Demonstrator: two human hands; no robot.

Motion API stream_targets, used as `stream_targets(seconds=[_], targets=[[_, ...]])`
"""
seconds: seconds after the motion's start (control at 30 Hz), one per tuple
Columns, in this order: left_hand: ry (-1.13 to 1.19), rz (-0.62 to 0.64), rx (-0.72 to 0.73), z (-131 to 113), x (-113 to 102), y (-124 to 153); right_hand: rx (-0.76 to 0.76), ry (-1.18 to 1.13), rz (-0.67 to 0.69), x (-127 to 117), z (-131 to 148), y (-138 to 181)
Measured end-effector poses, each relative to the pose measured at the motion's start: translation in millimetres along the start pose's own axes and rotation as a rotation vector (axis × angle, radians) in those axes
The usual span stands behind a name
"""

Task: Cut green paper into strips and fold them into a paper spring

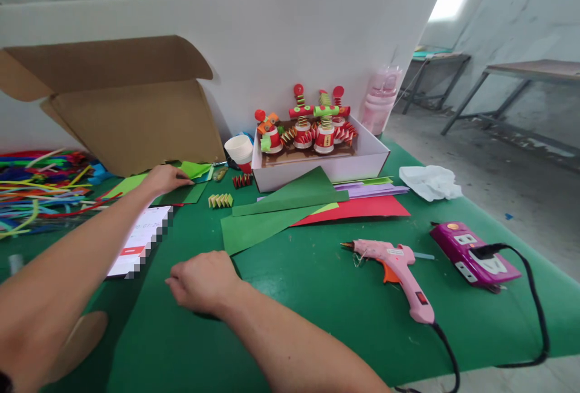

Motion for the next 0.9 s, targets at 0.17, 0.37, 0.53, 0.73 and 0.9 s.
stream_targets(seconds=[0.17, 0.37, 0.53, 0.73, 0.9], targets=[[-0.028, -0.018, -0.018, -7, 2, 1, -0.004, -0.004, -0.009, 0, 0, 0], [-0.037, -0.055, -0.030, -8, 2, 2, -0.005, 0.005, -0.008, -1, 1, 0], [-0.031, -0.088, -0.040, -8, 0, 4, 0.000, -0.001, -0.005, 1, 0, 0], [-0.027, -0.103, 0.018, -15, 2, 8, -0.003, -0.003, -0.003, 0, 0, -1], [-0.015, -0.105, 0.102, -26, 9, 7, 0.002, -0.006, -0.001, 1, 0, -1]])
Point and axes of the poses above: each hand's wrist, its own y-axis away from the middle knuckle, its own x-axis out of the palm, z = x × y, the point moved 4 cm from there along -y, towards the middle knuckle, and after that the axes turned 5 degrees about y, right-handed, at the moved point
